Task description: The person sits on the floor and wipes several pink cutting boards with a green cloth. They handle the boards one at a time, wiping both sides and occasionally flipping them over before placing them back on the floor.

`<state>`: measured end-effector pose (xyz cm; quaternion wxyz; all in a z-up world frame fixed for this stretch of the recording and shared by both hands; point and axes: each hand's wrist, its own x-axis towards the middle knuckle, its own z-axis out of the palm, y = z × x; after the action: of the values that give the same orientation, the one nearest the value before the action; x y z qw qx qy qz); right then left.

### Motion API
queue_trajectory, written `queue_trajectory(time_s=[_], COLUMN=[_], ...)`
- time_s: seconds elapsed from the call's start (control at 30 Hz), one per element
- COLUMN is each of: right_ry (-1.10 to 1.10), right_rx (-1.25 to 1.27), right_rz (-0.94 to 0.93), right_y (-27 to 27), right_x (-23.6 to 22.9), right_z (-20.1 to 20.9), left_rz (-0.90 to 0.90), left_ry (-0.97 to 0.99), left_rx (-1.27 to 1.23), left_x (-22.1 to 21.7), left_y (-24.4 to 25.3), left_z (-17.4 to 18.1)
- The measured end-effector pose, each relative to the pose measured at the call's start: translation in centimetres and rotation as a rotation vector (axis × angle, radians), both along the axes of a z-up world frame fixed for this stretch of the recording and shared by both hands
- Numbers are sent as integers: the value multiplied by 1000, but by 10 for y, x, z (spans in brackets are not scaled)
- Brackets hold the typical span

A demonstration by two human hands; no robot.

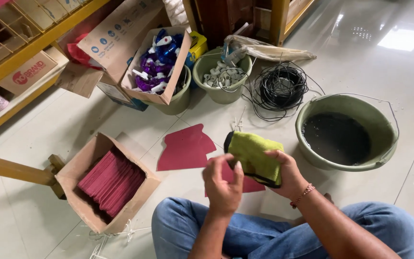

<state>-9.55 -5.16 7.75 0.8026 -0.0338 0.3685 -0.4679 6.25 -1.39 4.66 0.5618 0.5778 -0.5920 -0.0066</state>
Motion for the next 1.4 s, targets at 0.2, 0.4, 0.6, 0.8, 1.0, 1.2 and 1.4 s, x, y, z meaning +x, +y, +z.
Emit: queue_trajectory(time_s=[0.2, 0.4, 0.6, 0.8, 1.0, 1.2, 1.4], right_ry=[435, 918, 1388, 1521, 1813, 1908, 1740], right_rx=[-100, -599, -570, -456, -380, -222, -32], right_rz=[315, 328, 433, 621, 858, 678, 617], right_y=[11, -2, -32, -24, -28, -50, -59], right_x=[-7, -8, -14, 20, 30, 29, 25], right_z=[30, 29, -56, -67, -123, -174, -200], left_rz=[-673, -651, -531, -251, -132, -368, -519], left_ry=[597, 814, 1081, 477, -69, -622, -679], left_rx=[812, 793, 710, 760, 1075, 588, 777], left_x=[59, 79, 79, 97, 108, 66, 54], left_y=[-20, -16, -39, -72, -72, -85, -68], left_z=[16, -5, -82, -99, -112, -157, -154])
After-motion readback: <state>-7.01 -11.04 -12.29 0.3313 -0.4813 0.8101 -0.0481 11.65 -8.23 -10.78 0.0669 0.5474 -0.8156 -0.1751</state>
